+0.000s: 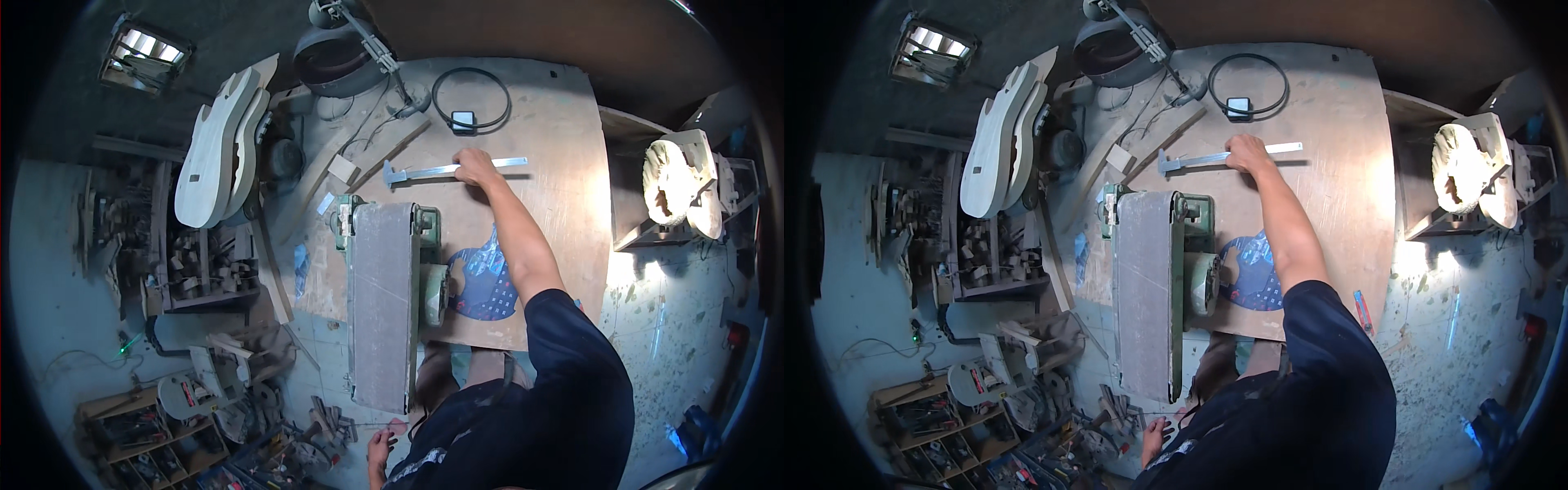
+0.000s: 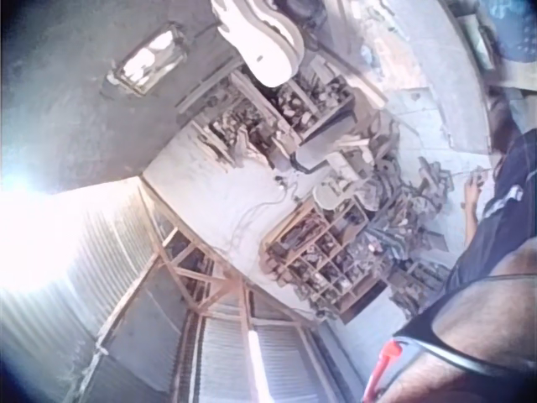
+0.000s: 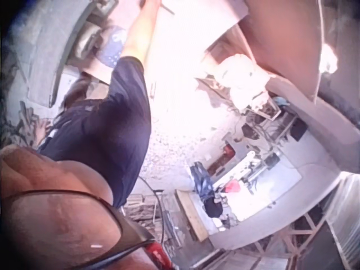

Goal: The person moves a belt sander aside, picks up a small wood block, applies glue to its surface from a bottle, and presses the block onto a guitar body.

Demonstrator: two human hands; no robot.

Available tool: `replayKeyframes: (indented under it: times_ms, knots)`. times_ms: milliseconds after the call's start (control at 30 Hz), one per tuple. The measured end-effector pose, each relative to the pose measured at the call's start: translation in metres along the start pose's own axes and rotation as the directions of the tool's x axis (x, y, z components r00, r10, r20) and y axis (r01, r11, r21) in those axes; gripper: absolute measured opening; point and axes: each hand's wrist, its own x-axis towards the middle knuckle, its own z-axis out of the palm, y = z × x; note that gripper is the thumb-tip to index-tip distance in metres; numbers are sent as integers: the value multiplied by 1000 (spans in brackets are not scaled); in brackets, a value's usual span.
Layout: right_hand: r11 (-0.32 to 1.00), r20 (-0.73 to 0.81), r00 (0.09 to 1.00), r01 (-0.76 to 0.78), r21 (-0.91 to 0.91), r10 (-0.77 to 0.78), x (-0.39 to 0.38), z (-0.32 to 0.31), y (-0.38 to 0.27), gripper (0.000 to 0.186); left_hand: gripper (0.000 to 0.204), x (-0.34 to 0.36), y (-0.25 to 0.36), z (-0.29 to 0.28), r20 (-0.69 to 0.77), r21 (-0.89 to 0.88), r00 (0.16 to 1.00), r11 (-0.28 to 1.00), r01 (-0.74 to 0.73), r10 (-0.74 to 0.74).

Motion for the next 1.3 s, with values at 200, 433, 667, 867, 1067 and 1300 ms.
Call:
replayKeyframes:
  times_ms: [200, 433, 667, 867, 1067, 1300]
  knots:
    - [996, 104, 991, 87, -35, -82, 15, 28, -18, 29, 40, -27, -32, 7, -2, 76, 994, 991, 106, -106]
    - [972, -479, 850, 231, -35, -219, -13, 12, 5, 37, 42, -13, -21, -1, 49, 151, 995, 985, 83, -91]
    - [919, -69, 959, -242, 310, 276, -233, -83, 93, 31, 33, 32, 6, -6, 215, 175, 977, 984, -42, 4]
    - [696, -50, 708, -675, 245, 704, -454, -85, 140, 44, 34, 128, 64, -37, 191, 334, 981, 937, -101, 38]
    - [769, -98, 764, -639, 25, 638, -507, -17, 116, 44, 38, 152, 87, -66, 144, 302, 986, 946, -121, 80]
    - [700, 224, 823, -564, 438, 523, -420, -28, 94, 32, 46, 125, 88, -30, 163, 160, 976, 973, -168, 141]
